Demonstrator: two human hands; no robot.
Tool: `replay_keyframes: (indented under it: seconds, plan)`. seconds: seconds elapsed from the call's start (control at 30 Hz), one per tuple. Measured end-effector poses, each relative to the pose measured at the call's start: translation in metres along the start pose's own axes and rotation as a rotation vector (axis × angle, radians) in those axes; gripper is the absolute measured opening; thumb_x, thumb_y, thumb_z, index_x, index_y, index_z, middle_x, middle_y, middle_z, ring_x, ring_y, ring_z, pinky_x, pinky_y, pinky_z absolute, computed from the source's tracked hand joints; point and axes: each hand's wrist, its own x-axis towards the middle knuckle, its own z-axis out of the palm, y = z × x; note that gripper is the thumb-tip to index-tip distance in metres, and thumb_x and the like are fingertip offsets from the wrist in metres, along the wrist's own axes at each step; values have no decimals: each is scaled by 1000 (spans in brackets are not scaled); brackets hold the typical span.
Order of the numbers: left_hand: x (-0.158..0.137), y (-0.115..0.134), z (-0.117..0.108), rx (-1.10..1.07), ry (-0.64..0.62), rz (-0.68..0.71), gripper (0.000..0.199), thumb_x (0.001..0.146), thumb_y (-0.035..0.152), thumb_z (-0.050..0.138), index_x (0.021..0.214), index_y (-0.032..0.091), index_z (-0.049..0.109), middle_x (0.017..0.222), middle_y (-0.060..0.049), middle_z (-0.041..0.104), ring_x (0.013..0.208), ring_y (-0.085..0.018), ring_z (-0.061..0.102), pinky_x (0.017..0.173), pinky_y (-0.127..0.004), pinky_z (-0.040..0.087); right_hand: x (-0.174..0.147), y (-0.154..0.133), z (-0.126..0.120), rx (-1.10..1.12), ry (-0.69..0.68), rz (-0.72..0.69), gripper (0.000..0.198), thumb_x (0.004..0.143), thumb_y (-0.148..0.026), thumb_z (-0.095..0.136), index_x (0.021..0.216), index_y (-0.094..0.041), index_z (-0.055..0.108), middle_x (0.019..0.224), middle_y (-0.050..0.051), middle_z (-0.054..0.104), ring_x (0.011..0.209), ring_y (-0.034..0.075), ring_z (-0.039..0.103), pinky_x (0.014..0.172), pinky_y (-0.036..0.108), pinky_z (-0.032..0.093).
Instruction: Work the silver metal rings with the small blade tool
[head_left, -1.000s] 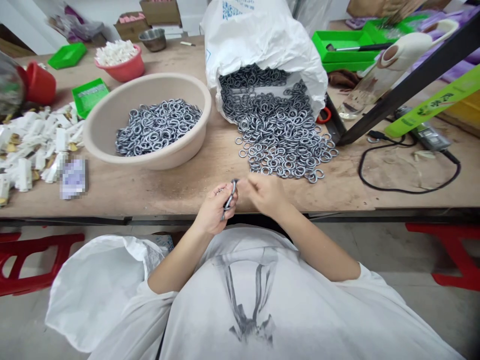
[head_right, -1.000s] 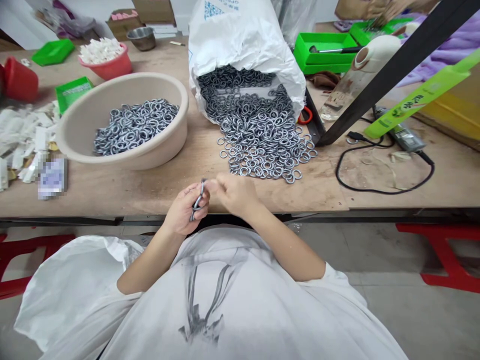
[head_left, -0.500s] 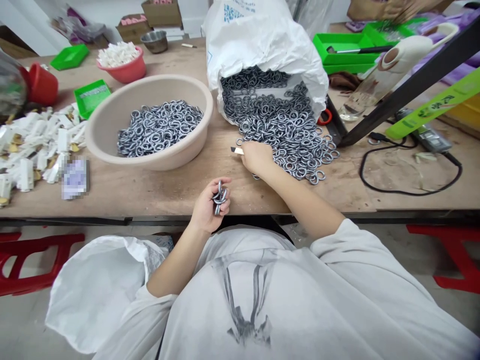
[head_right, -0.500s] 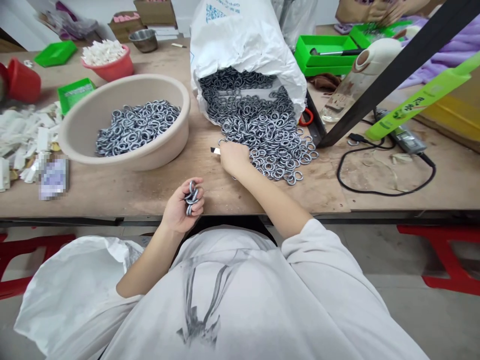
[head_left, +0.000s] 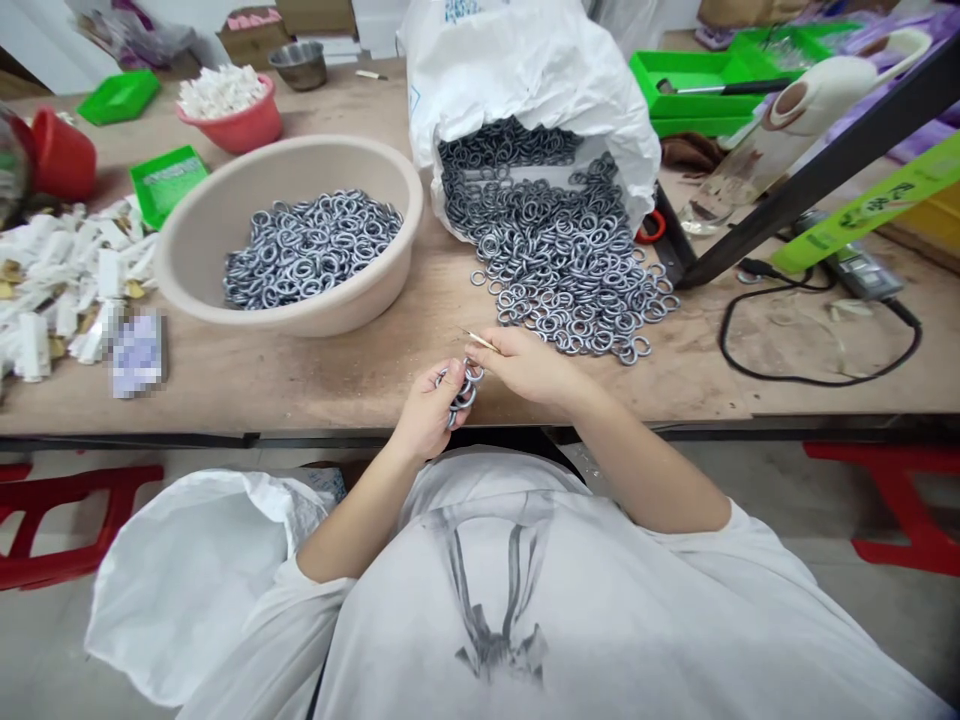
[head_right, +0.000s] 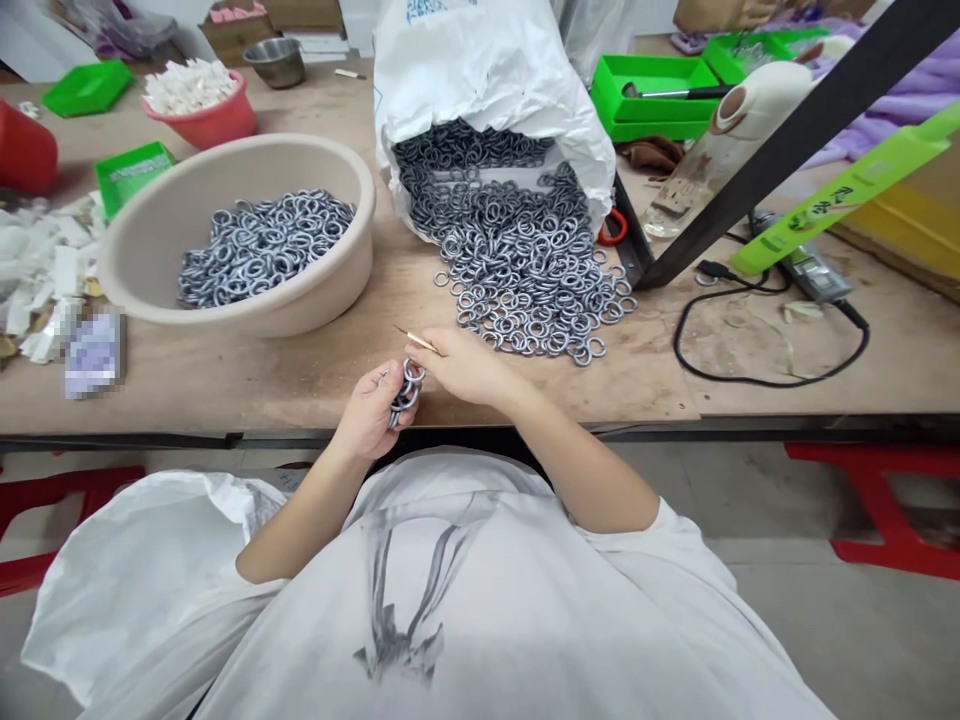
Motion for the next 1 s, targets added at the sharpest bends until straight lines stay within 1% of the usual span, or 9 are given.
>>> replay_keyframes:
  seconds: [0.13,0.27,0.33,0.43,0.5,0.6,0.73,0.87,1.0]
  plan:
    - [-4,3,-2,-70,-49,-116,58,61,62,85,80,14,59,65,4,54,38,-1,38,33,-14,22,-2,2,15,314,100,-88,38,96,-55,50,78,-21,51,64,-3,56,59,12,53,62,26,44]
    - [-5,4,-3,-155,-164,-262,57,58,57,89,81,13,60,57,7,46,37,-1,35,34,-12,20,-7,9,28,397,166,-139,49,90,-69,52,82,-22,56,63,-4,54,56,12,51,59,26,43]
    - [-5,6,-1,-186,-160,-270,51,60,50,90,78,14,58,57,8,44,36,0,33,33,-12,19,-11,12,27,362,205,-170,52,89,-72,51,84,-21,58,67,-2,57,61,13,53,61,26,43]
    - [-7,9,2,-172,-60,-151,46,66,47,86,73,15,54,58,8,46,35,0,33,32,-12,19,-20,10,22,196,298,-221,52,92,-71,47,84,-21,58,69,-1,56,63,13,51,62,27,39]
    - [-8,10,5,-150,6,-77,46,67,47,85,73,15,53,58,7,47,36,0,34,32,-13,19,-28,7,20,24,338,-242,50,95,-65,44,75,-21,54,66,-1,51,61,13,46,60,28,34]
    - [-10,10,8,-147,53,-58,48,64,48,86,74,17,51,55,9,47,36,-1,34,32,-13,21,-39,2,21,-202,312,-258,48,97,-58,43,67,-21,46,64,-1,48,61,13,43,59,29,30]
    - [-10,8,8,-165,86,-75,52,59,48,89,78,19,50,54,10,48,35,-2,34,31,-13,23,-44,-3,23,-291,269,-279,44,98,-54,42,68,-22,45,65,0,48,62,13,43,60,28,29]
    - [-12,6,6,-154,36,-83,53,57,48,91,73,18,50,51,9,48,34,-2,34,31,-13,22,-39,1,22,-232,231,-279,46,98,-54,42,66,-22,41,62,-2,45,59,12,40,59,28,28]
    - [-25,9,8,-68,-136,-114,48,66,51,85,65,15,54,54,5,49,33,-1,34,32,-15,21,-26,22,17,-155,279,-60,55,96,-65,39,61,-22,37,55,-4,37,55,11,36,56,28,24]
